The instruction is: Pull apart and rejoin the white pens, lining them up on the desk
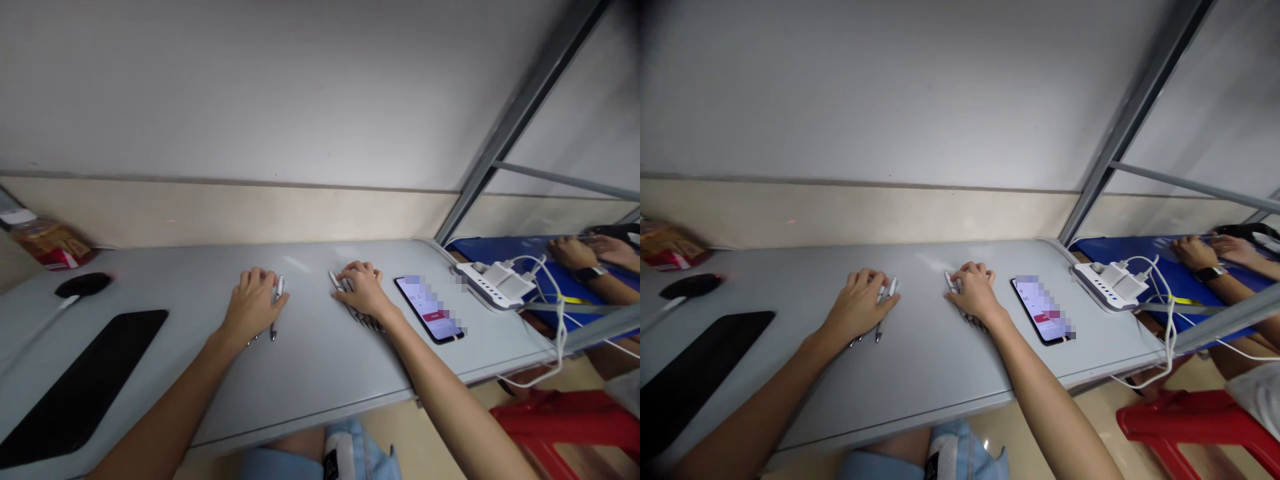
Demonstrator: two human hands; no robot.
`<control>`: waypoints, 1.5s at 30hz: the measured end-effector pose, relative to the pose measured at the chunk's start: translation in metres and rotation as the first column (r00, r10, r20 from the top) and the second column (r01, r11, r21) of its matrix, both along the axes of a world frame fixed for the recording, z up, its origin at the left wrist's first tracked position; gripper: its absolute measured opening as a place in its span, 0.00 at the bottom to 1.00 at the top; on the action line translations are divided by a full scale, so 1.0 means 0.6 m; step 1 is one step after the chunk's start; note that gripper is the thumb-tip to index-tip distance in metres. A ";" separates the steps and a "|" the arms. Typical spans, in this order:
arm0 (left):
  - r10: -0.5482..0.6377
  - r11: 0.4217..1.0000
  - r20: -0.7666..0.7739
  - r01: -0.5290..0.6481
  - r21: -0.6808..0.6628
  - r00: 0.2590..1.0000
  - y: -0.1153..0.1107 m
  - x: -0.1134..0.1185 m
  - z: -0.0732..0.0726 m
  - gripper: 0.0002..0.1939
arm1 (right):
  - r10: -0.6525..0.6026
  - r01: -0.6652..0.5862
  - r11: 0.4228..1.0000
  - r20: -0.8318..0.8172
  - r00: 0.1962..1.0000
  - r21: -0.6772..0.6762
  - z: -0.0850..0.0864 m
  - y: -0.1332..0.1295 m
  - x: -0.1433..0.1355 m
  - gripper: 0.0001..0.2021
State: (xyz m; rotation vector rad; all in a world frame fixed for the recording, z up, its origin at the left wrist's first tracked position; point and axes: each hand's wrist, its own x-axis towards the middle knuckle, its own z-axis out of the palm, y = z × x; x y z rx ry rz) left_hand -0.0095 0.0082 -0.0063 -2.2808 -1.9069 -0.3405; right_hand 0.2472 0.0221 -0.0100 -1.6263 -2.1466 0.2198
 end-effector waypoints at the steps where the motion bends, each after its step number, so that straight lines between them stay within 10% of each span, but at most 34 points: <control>1: -0.006 1.000 -0.003 0.006 -0.005 1.000 -0.001 0.001 0.000 0.16 | -0.004 0.004 1.000 0.001 1.000 0.003 0.001 0.000 0.000 0.15; 20: -0.002 1.000 -0.036 0.002 -0.005 0.999 -0.008 0.008 0.006 0.16 | -0.023 0.023 1.000 0.040 0.999 0.001 0.006 -0.001 0.001 0.13; 31: -0.100 0.995 0.058 0.098 0.028 0.993 -0.007 0.008 0.003 0.15 | -0.003 0.032 0.991 -0.212 0.977 0.133 0.021 -0.013 -0.009 0.12; 39: -0.383 0.917 0.340 0.398 0.027 0.859 -0.020 0.042 0.013 0.13 | 0.485 -0.453 0.874 -0.305 0.819 0.174 0.037 -0.029 -0.022 0.15; 45: -0.397 0.917 0.262 0.390 0.081 0.880 -0.019 0.041 0.013 0.15 | 0.295 -0.334 0.942 -0.493 0.819 0.009 0.034 -0.024 -0.018 0.18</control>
